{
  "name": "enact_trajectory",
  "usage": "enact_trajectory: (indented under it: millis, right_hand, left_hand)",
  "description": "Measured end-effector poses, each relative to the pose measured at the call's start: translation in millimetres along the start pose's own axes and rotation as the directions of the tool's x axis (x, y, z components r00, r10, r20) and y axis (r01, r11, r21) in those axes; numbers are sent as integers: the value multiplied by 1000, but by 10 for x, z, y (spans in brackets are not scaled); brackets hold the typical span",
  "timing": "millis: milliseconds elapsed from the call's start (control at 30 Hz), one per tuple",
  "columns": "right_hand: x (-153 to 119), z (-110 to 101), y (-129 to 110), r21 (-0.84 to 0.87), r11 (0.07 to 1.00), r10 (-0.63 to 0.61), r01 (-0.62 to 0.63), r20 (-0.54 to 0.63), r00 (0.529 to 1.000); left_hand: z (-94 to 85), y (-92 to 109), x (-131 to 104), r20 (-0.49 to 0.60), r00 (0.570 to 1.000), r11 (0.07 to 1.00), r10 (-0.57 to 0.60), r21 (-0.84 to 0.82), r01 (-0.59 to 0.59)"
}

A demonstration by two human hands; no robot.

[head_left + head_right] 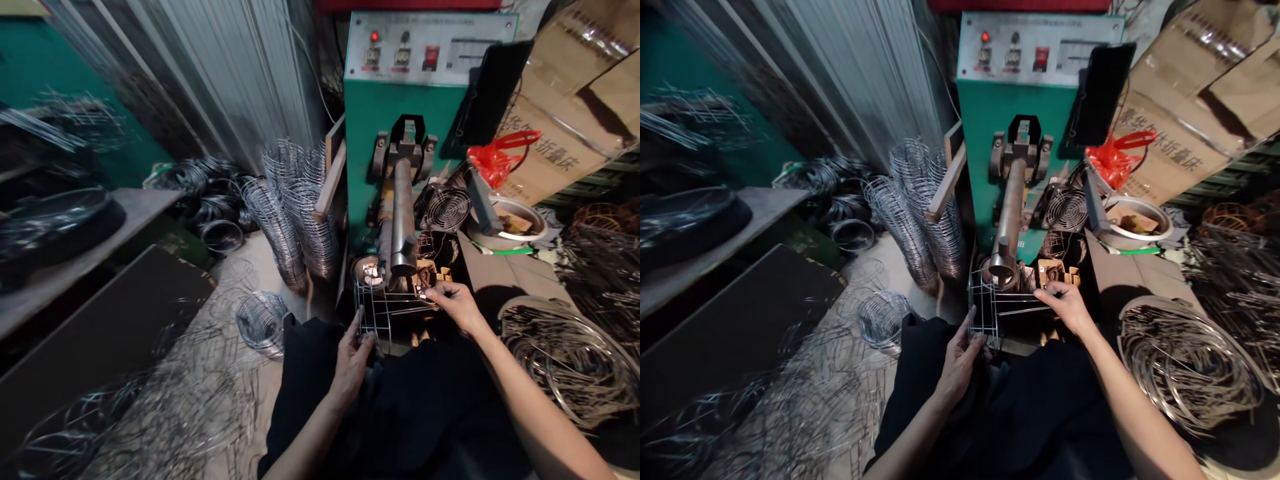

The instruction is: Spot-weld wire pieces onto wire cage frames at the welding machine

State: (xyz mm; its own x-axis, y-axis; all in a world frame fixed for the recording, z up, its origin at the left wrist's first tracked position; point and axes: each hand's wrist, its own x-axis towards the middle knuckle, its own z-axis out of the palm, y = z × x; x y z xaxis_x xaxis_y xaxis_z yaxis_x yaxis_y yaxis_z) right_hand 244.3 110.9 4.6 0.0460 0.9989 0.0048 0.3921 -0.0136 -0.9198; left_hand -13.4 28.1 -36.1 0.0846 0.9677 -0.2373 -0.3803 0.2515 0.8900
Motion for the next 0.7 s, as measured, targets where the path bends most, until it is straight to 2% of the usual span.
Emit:
enact_trajectory:
  millis: [533,700]
  right_hand:
    - [76,-33,25,-47,999,-3,3,-7,1000]
    - [94,-48,-4,-37,999,5,-6,-20,1000]
  left_hand:
    - [62,15,128,11,1000,999,12,-32,-11]
    - [28,-25,172,18,1000,1000,8,26,-9]
